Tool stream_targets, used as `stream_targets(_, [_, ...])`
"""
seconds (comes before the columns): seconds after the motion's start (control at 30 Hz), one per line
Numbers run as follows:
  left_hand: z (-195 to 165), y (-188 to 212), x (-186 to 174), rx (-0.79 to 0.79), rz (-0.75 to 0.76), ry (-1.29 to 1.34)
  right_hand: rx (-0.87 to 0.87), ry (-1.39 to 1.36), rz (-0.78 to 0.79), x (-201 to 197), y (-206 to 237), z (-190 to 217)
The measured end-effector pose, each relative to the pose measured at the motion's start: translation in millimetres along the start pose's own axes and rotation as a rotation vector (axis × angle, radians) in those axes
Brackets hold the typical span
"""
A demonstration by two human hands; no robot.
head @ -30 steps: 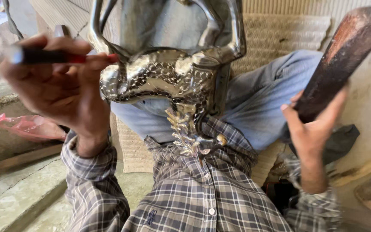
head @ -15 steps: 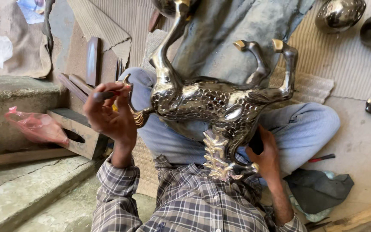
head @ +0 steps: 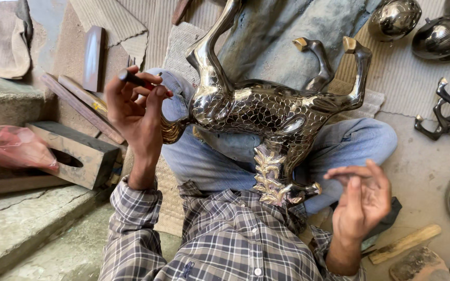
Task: The person uses a hammer and a small chisel to create a textured pattern on a silver-colored metal animal figurine. They repeatedly strike the chisel against the figurine's surface to form a scale-like design.
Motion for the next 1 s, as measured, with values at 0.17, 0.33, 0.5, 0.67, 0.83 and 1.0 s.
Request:
stream_targets(0.17, [5,-2,0,-0.116,0.018,0.041,-0.042,0.203,0.241,58,21,2])
stream_targets(0.33, [6,-2,-3,-0.101,0.014,0.029,-0.008,0.401,0.141,62,38,-15])
stream_targets(0.5, [13,4,-4,-0.100,0.027,0.024,-0.092,0.406,0.171,57,44,-25])
stream_targets(0.67, [8,4,-2,-0.038,0.010,0.034,-0.095,0.326,0.168,56,50,-41])
stream_targets(0.83, [4,-3,3,-0.009,0.042,0.010,-0.140,0.365,0.210,62,60,-37])
stream_targets(1.0, [0,-23,14,0.037,0.104,0.051,-0.151,0.378,0.292,77,65,-37])
Point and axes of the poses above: each hand's wrist, its own y-axis away from the middle knuckle, its own x-axis out of the palm, z = x × y, the point moved 10 cm from there along -y, towards the middle knuckle, and after that the axes turned 6 degrees about z, right-handed, at the moved point
